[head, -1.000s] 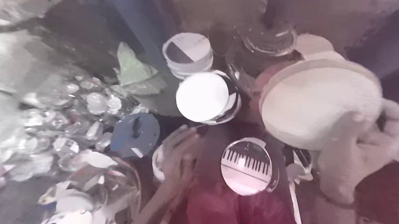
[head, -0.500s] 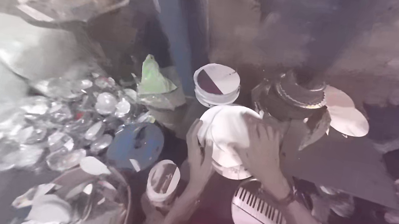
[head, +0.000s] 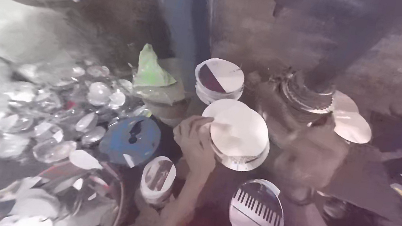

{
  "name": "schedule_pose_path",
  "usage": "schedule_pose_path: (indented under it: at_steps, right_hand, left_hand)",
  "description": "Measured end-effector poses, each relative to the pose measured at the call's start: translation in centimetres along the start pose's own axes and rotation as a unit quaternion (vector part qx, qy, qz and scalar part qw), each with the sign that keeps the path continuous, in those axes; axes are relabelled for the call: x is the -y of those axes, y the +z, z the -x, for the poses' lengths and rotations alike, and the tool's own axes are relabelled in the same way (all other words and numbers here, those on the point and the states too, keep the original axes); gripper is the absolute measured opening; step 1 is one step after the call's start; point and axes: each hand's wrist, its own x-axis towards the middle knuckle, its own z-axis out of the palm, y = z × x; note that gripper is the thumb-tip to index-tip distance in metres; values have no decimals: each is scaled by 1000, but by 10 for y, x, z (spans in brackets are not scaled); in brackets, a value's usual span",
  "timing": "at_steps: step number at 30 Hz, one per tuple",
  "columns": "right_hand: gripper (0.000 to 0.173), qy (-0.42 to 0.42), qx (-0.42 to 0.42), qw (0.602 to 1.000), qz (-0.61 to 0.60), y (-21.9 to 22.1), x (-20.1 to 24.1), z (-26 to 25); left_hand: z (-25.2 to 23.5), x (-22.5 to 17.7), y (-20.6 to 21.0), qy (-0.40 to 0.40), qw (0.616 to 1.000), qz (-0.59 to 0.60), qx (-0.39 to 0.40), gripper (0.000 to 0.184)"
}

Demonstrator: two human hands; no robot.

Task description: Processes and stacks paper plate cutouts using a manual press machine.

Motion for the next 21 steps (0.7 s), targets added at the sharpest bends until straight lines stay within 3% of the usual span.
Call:
schedule_pose_path:
  at_steps: [1,3,4,5,6,8,10,11,13,15,17,21]
  right_hand:
    - [15,-44,81,993,-80,1,11,7]
    - [12,-204,211,948,-125,8,25,23]
    - [13,-234,235,935,-127,13,29,31]
    - [20,-210,249,936,-133,16,31,36]
    - [34,-149,260,946,-124,18,33,39]
    - [62,-2,301,952,-46,18,35,38]
    - [79,95,385,917,36,22,38,40]
    - [79,125,416,899,59,26,41,45]
    - [57,137,421,893,81,34,45,51]
    - [39,135,417,896,74,34,43,50]
    - [39,171,444,879,36,29,36,39]
    - [30,222,473,852,-33,18,22,23]
  left_hand:
    - [-1,-9,-10,-61,993,101,-1,52]
    - [-1,-14,-38,-178,919,342,83,50]
    - [-1,-10,-51,-214,883,400,119,41]
    - [-2,-5,-62,-241,877,398,123,29]
    - [-3,2,-71,-253,887,370,110,31]
    - [1,21,-89,-257,913,313,50,35]
    - [10,42,-108,-245,932,266,2,54]
    - [13,51,-118,-223,948,226,11,69]
    - [15,60,-133,-202,964,171,28,79]
    - [22,64,-142,-208,962,176,33,61]
    - [28,67,-151,-220,950,212,67,48]
    - [36,77,-154,-202,927,282,144,38]
